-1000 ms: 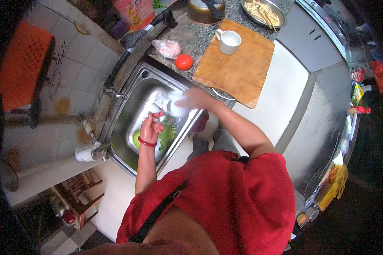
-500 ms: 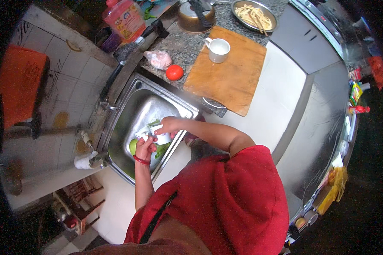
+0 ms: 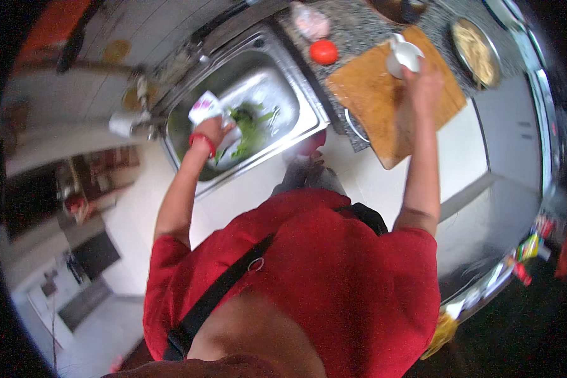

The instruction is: The person washes two mugs, peels a kohlrabi over a sink using a peeler, washes the vegetable and the peels, and then places the kohlrabi on a wooden board.

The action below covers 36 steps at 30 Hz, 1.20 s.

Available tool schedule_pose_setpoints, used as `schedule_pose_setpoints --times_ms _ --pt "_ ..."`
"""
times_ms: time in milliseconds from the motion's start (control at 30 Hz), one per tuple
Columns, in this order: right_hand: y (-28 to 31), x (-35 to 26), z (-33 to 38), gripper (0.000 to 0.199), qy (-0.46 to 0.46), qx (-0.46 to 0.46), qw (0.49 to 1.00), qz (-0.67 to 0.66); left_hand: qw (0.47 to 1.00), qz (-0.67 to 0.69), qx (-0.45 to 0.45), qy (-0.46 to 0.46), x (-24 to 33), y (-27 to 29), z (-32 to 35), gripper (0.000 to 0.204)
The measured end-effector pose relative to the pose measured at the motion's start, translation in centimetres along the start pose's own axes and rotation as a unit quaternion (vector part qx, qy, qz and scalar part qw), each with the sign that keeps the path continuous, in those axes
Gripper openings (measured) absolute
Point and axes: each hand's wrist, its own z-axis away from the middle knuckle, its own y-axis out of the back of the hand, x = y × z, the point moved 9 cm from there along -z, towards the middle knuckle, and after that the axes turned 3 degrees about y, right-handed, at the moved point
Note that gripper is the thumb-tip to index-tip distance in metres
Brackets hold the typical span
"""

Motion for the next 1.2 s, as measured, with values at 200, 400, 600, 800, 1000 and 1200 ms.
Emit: schedule_pose_setpoints --times_ms 200,400,600,800,1000,1200 --pt "-5.6 2.2 0.3 0.046 -0.04 -0.164 0.976 -0.136 0.99 -0.129 -0.045 0.032 -0.5 1.1 1.3 0.038" --pt "-7.5 2.5 -0.4 0.041 -0.079 -0.193 0.952 -0.225 0.989 -0.137 0.033 0.034 -0.5 0.8 2.8 0.027" --pt "-8.8 -6.7 1.9 0.039 -0.231 -0.244 0.581 -0.741 0.982 -0.027 0.053 0.181 -5.2 0.2 7.6 0.032" --pt "-7.9 -23.4 8.2 0.044 -0.263 -0.44 0.235 -0.826 0.924 0.101 0.099 0.354 -9.7 -4.4 20.2 0.041" --pt "-12.3 -30.1 13.9 0.053 -0.347 -0.514 0.153 -0.77 0.788 0.216 -0.016 0.576 -12.3 -20.9 39.5 0.044" --pt "-12.6 -34.3 17.1 0.051 -0.341 -0.617 0.074 -0.706 0.603 0.351 -0.059 0.713 -6.3 -40.6 57.0 0.041"
